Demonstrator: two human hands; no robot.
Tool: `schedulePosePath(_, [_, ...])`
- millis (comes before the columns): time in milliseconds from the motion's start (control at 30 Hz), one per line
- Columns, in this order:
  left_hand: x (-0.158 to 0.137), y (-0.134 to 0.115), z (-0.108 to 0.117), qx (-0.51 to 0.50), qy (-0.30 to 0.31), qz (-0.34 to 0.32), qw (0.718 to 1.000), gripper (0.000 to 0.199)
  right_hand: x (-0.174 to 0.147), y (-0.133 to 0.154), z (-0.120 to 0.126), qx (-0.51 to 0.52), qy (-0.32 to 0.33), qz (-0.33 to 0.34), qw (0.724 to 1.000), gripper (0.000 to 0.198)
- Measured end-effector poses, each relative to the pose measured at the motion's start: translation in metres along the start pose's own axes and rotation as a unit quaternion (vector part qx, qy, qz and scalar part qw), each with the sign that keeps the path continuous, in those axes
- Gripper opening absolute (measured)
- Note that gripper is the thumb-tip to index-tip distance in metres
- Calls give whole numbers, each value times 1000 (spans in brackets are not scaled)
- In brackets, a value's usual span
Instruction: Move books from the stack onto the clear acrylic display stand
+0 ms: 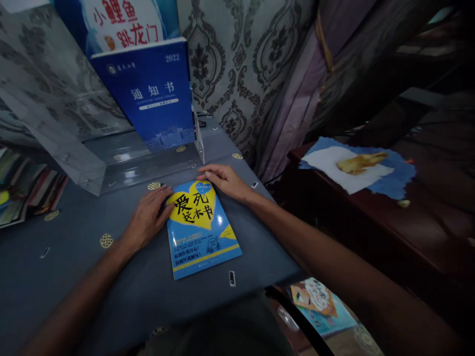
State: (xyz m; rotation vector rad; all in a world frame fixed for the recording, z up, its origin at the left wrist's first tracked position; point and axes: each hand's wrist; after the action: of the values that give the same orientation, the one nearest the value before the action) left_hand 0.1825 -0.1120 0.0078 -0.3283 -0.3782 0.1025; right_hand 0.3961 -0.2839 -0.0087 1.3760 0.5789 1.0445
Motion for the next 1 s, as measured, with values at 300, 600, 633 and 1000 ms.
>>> schedulePosePath(300, [42,-50,-18,28,113,-116,986,41,3,0,-1,10,-20,22,1000,20])
schedulePosePath(600, [22,-78,-15,21,185,-171,968,40,4,-1,-3,8,-21,37,999,15])
schedulePosePath(633, [20,-81,-15,23,187,-174,967,40,4,-1,-3,9,-21,39,999,15])
schedulePosePath(1000, [-25,-127,-23,43,197,-264,943,45,2,-1,-6,-41,-19,58,997,17])
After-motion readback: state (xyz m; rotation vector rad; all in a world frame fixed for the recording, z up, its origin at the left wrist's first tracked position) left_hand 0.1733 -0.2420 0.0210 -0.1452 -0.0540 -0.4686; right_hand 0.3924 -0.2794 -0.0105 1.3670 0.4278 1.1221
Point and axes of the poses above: each hand's wrist, its own x-axis towards the middle knuckle, its own z-axis out of the back of the hand, y = z × x, and after that the axes turned 3 degrees about z, right-handed
